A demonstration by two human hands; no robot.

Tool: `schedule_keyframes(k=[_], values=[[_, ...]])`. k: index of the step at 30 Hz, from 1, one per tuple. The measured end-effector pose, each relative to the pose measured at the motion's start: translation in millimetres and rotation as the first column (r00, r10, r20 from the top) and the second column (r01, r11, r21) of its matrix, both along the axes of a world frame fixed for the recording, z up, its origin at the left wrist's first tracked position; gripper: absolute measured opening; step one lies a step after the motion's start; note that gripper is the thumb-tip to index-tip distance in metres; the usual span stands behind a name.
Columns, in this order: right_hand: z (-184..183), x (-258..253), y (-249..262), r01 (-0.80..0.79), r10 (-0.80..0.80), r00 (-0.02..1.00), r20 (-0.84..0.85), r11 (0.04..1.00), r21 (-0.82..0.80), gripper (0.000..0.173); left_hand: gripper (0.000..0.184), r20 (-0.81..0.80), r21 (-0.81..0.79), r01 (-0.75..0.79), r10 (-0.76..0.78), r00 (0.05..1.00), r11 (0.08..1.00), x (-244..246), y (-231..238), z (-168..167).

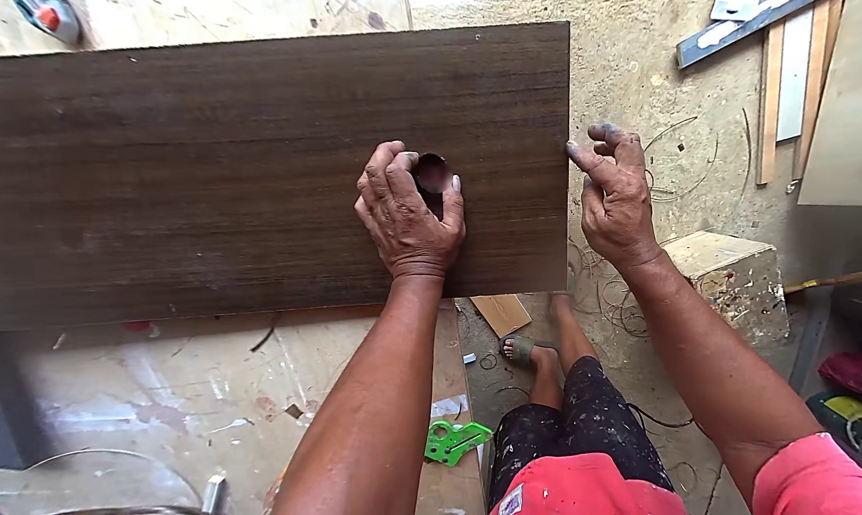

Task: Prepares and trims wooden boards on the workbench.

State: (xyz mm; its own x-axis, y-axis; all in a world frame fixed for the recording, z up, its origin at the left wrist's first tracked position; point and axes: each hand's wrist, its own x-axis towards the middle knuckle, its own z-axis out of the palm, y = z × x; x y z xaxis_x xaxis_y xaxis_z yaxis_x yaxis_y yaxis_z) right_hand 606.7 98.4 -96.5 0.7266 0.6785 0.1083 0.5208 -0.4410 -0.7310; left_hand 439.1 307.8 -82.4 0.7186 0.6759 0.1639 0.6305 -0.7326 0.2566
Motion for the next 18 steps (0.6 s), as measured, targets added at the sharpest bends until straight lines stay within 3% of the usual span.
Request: schedule_keyframes(k=[8,18], values=[[4.5,-22.9,-20.4,-0.022,0.022,1.0,-0.012,0.999,0.033,0.044,0.052,-0.003,0.006,0.001,-0.001,1.0,1.0,0.4,0.4,0.1],[2.5,-11.2,-7.1,-0.009,0.009,1.0,-0.002,1.0,-0.014,0.046,0.052,0.001,0.005,-0.001,0.001,1.0,1.0,0.0,0.7,-1.4]])
